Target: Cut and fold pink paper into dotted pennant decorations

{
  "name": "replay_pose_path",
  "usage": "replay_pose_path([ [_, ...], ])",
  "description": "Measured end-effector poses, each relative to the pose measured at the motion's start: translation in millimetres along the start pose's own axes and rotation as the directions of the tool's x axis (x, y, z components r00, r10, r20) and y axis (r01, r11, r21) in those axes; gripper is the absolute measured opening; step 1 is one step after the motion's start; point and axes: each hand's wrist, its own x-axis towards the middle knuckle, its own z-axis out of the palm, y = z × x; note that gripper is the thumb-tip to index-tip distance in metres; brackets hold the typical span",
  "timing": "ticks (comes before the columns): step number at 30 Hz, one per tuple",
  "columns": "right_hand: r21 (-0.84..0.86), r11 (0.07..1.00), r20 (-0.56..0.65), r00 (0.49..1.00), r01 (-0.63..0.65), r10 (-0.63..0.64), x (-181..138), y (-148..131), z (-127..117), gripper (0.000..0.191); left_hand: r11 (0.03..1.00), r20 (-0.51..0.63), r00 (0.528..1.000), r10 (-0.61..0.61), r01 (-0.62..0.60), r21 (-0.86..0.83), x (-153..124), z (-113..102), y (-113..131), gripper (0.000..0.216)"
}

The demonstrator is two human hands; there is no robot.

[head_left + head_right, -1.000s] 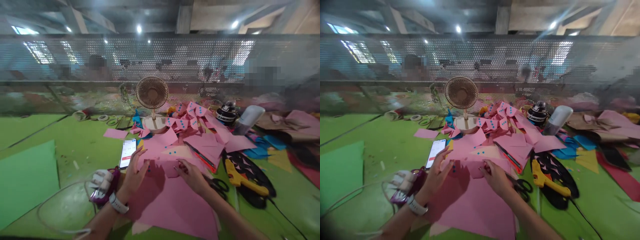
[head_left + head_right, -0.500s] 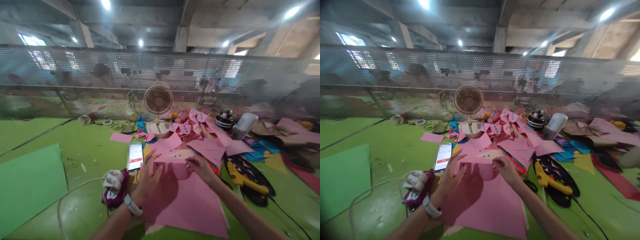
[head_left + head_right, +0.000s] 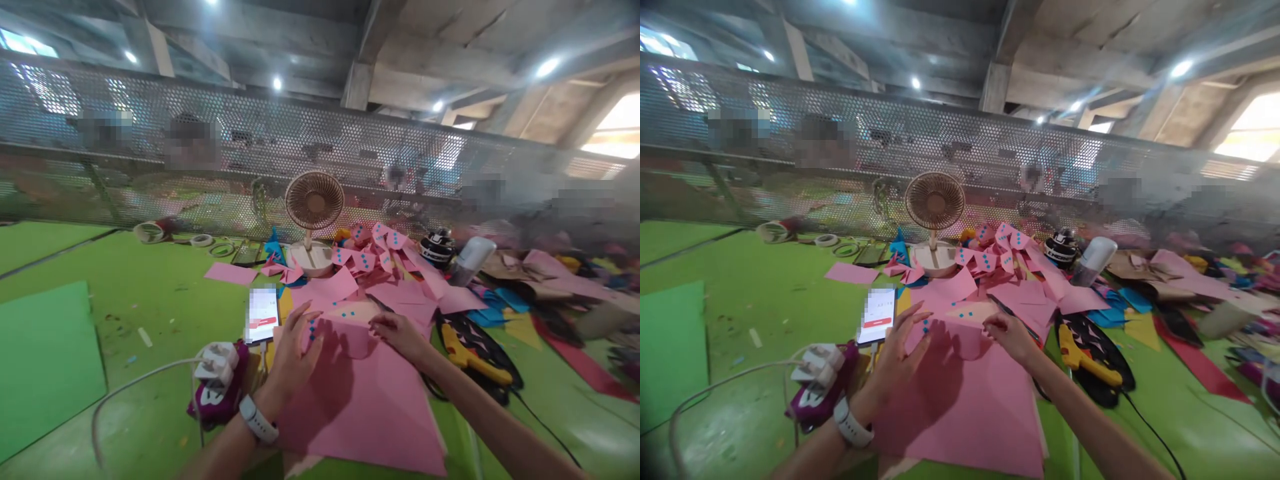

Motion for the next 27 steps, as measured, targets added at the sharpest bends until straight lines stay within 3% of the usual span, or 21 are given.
replay_pose_path([
  [5, -0.294, 0.943, -0.007, 0.987, 0.154, -0.163, 24, 1, 0, 0.020, 0.996, 0.030, 0.998, 0.046, -0.048, 0.073, 2, 5, -8, 0.039],
  [11, -0.415, 0.887, -0.004, 0.974, 0.203, -0.225, 59, 6, 20, 0.016, 0.983, 0.075, 0.995, 0.071, -0.082, 0.164, 3, 15, -24, 0.045],
  [27, -0.390, 0.891, -0.013, 0.966, 0.233, -0.258, 67, 26, 23, 0.005, 0.954, 0.190, 0.981, 0.033, -0.088, 0.286, 3, 13, -28, 0.046],
])
